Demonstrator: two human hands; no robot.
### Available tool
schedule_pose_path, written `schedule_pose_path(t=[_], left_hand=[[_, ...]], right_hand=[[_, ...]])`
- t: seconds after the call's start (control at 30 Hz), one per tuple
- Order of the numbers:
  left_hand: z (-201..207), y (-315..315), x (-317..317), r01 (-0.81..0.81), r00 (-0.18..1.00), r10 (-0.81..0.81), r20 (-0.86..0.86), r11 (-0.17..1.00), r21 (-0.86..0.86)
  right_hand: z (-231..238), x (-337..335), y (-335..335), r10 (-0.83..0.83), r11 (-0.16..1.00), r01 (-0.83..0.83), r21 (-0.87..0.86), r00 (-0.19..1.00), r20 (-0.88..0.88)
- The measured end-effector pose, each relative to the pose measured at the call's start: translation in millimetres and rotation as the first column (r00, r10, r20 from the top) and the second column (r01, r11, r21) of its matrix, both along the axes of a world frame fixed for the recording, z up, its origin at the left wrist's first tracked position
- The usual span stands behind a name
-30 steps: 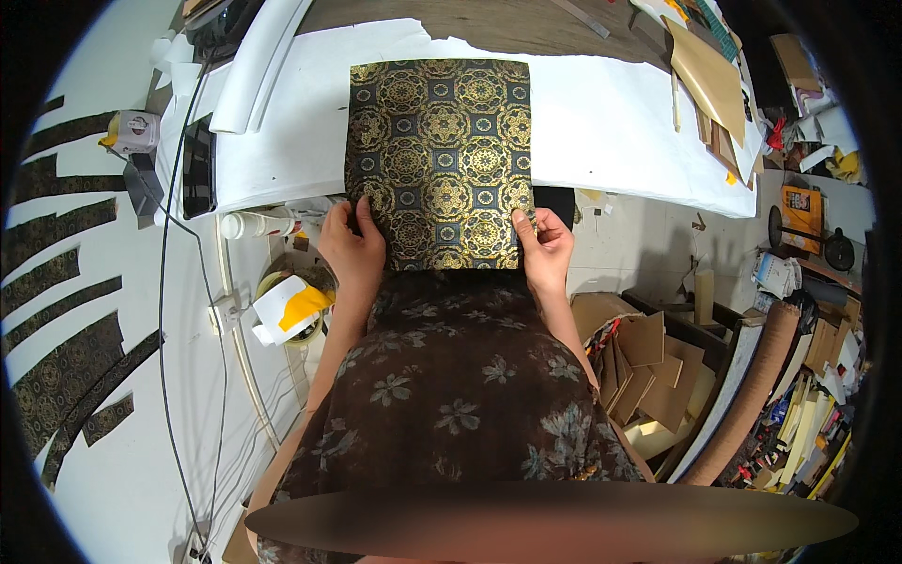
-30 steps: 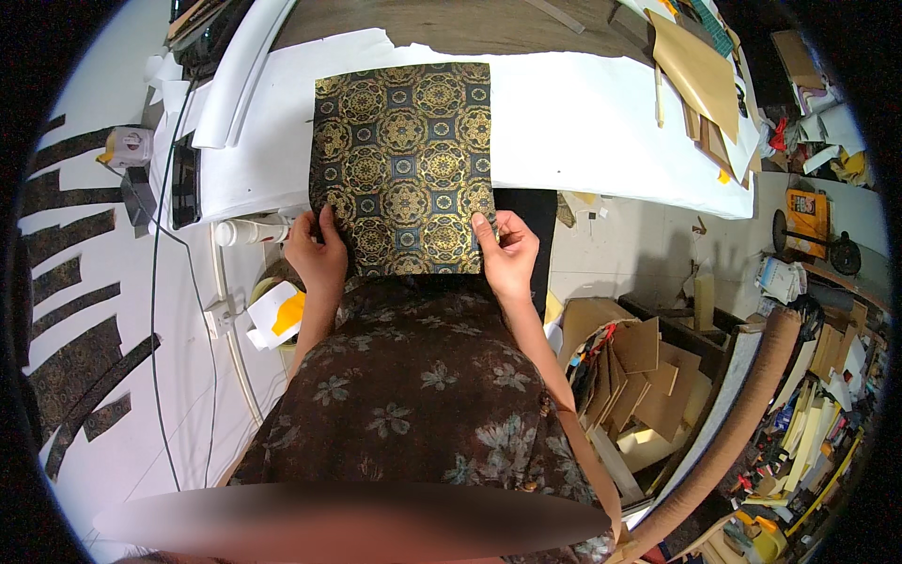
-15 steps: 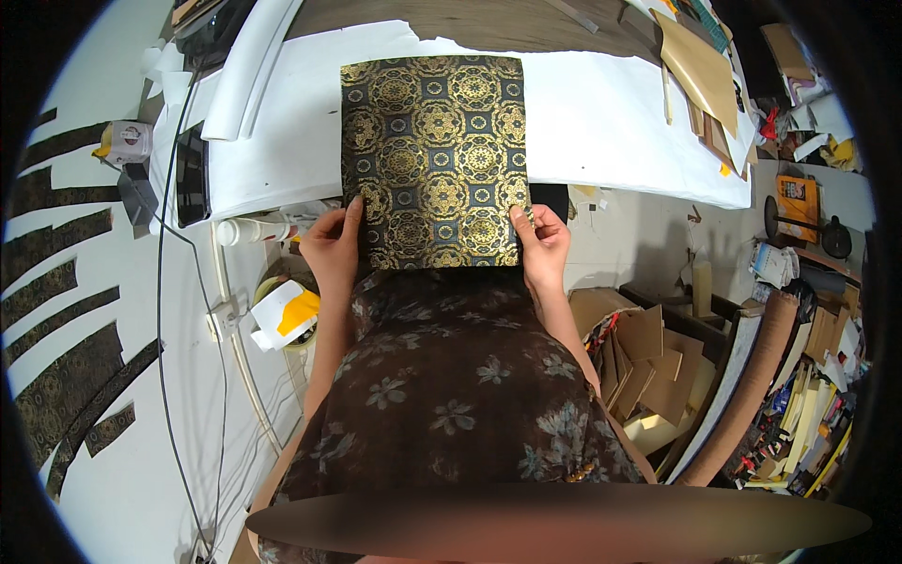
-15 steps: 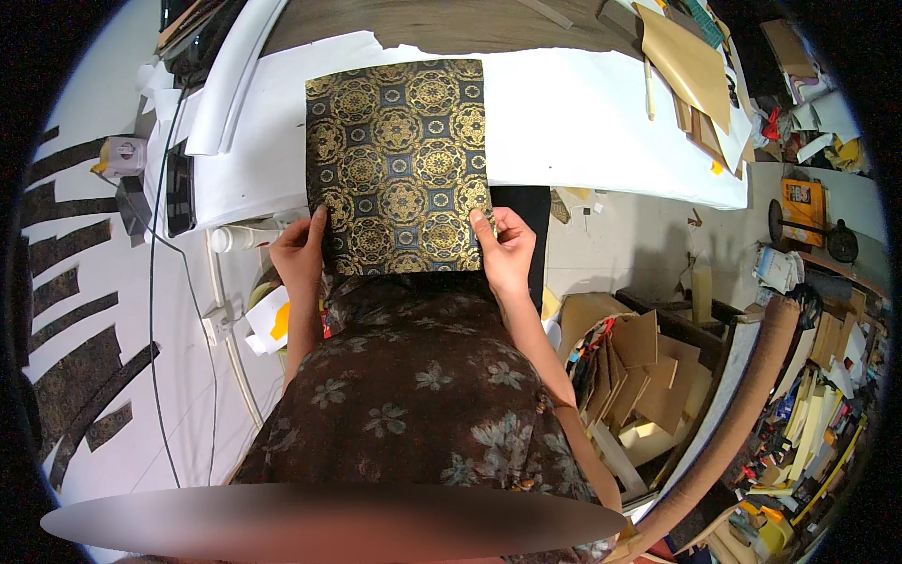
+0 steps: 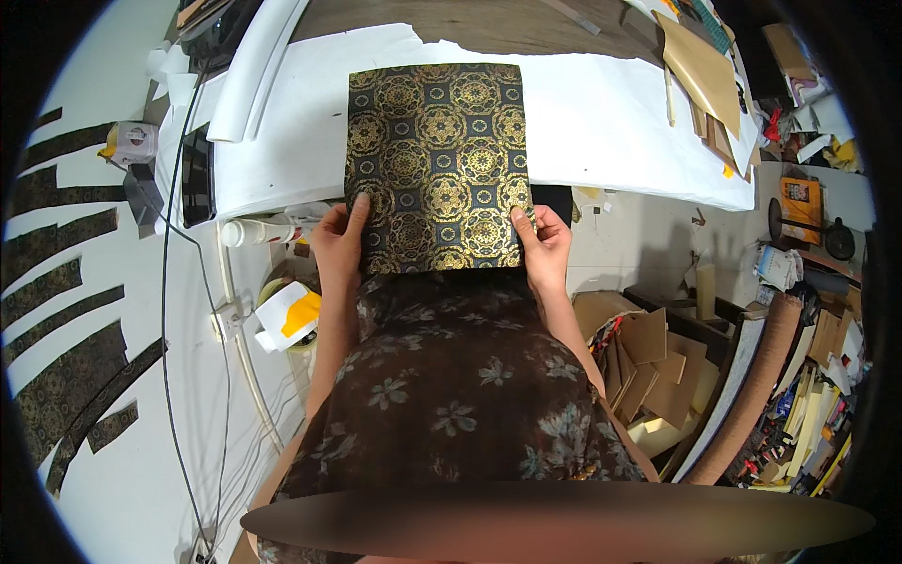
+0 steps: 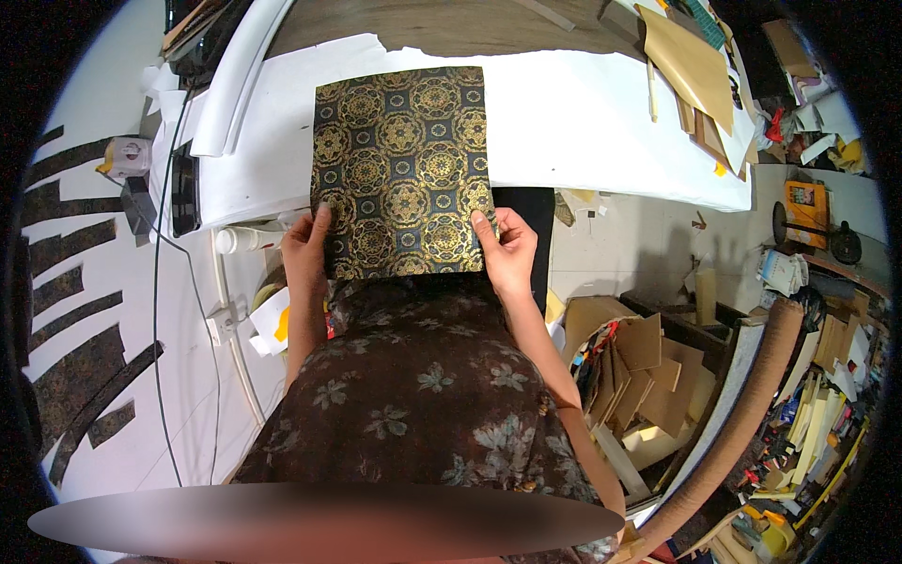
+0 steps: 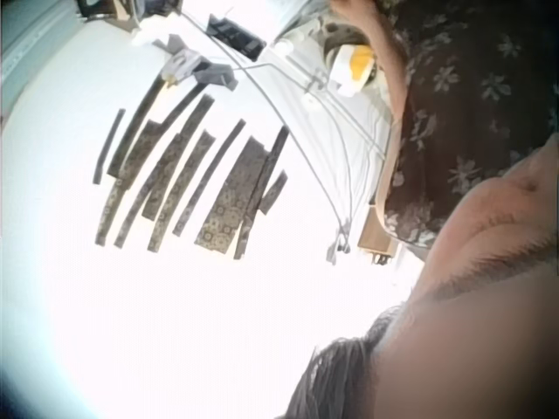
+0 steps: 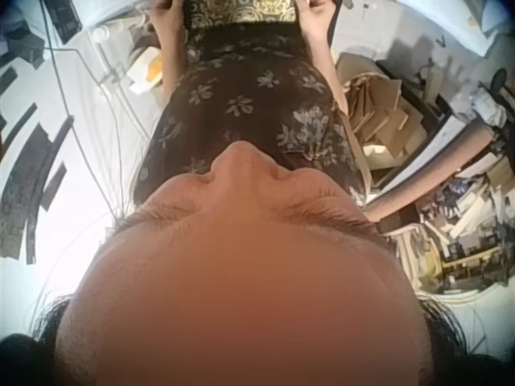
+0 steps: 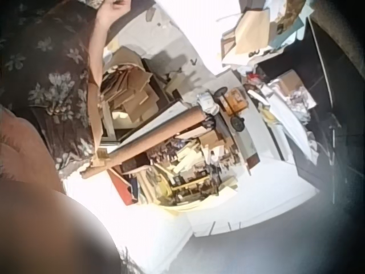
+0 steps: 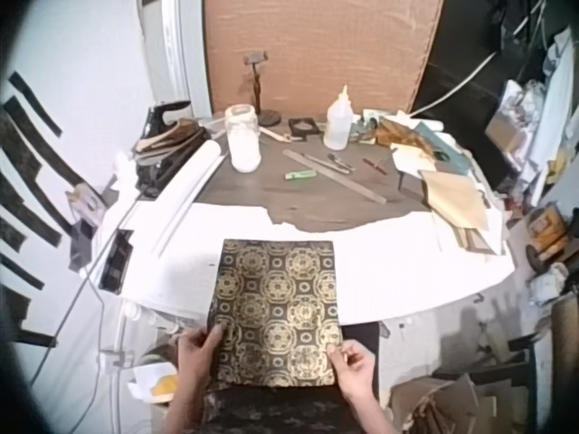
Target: The person aligns a patterned fabric on a board, irons it to adhere, then uses a metal file to sharpen scissors before trimming the fabric edges. The person flips the board to trim the remaining sides and discards the cut pieces.
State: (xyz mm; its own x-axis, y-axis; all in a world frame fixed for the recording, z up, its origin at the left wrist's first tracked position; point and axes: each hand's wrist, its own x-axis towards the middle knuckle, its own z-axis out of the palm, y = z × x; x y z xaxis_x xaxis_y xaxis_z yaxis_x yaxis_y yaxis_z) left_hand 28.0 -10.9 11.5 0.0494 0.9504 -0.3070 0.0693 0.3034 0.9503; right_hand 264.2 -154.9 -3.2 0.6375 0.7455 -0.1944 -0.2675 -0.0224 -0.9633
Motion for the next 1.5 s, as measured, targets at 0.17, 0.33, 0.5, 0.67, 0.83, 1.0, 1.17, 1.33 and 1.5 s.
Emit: schedule_pose_path(t=[0.17, 0.33, 0.5, 0.67, 0.83, 1.0, 1.17, 1.33, 1.5], left_hand=[[-0.2, -4.4, 0.7, 0.097, 0.920, -0.020, -0.391, 0.979, 0.178], [7.2, -9.7, 15.6, 0.311, 0.719, 0.299, -0.628, 0.669, 0.675], [5.4, -8.2, 17.1, 0.347, 0.703, 0.322, -0.635, 0.624, 0.700], [1.3, -5.7, 15.4, 0.338, 0.718, 0.294, -0.631, 0.644, 0.686], [2.9, -5.3, 14.3, 0.276, 0.781, 0.229, -0.580, 0.708, 0.651], [-7.5, -3.1, 6.9, 0.204, 0.846, 0.180, -0.501, 0.760, 0.617], [-1.8, 6.4, -10.1, 0.065, 0.997, -0.064, 0.042, 0.997, -0.027], [3.5, 8.6, -15.8, 0.108, 0.972, -0.120, -0.202, 0.992, -0.067], [8.8, -1.9, 5.0, 0.044, 0.893, 0.033, -0.448, 0.986, 0.160]], right_hand=[[0.3, -2.4, 0.0, -0.011, 1.000, 0.011, -0.002, 0.999, 0.048], [-1.7, -5.0, -0.8, -0.026, 0.999, 0.029, -0.015, 0.989, 0.148], [1.6, -8.4, -1.4, -0.036, 0.999, 0.039, -0.013, 0.985, 0.170], [1.9, -9.3, -0.4, -0.042, 0.999, 0.041, 0.007, 0.986, 0.162], [-4.3, -6.3, -1.6, -0.026, 1.000, 0.026, -0.001, 0.988, 0.152], [-7.0, -3.8, -2.3, -0.017, 1.000, 0.019, -0.015, 0.996, 0.091], [-5.7, 2.3, -0.8, -0.025, 1.000, 0.026, 0.016, 0.998, -0.049], [-4.6, 1.2, 0.7, -0.027, 1.000, 0.027, 0.004, 1.000, -0.008], [-7.1, -0.2, -0.5, 0.007, 1.000, -0.006, -0.015, 0.999, 0.052]])
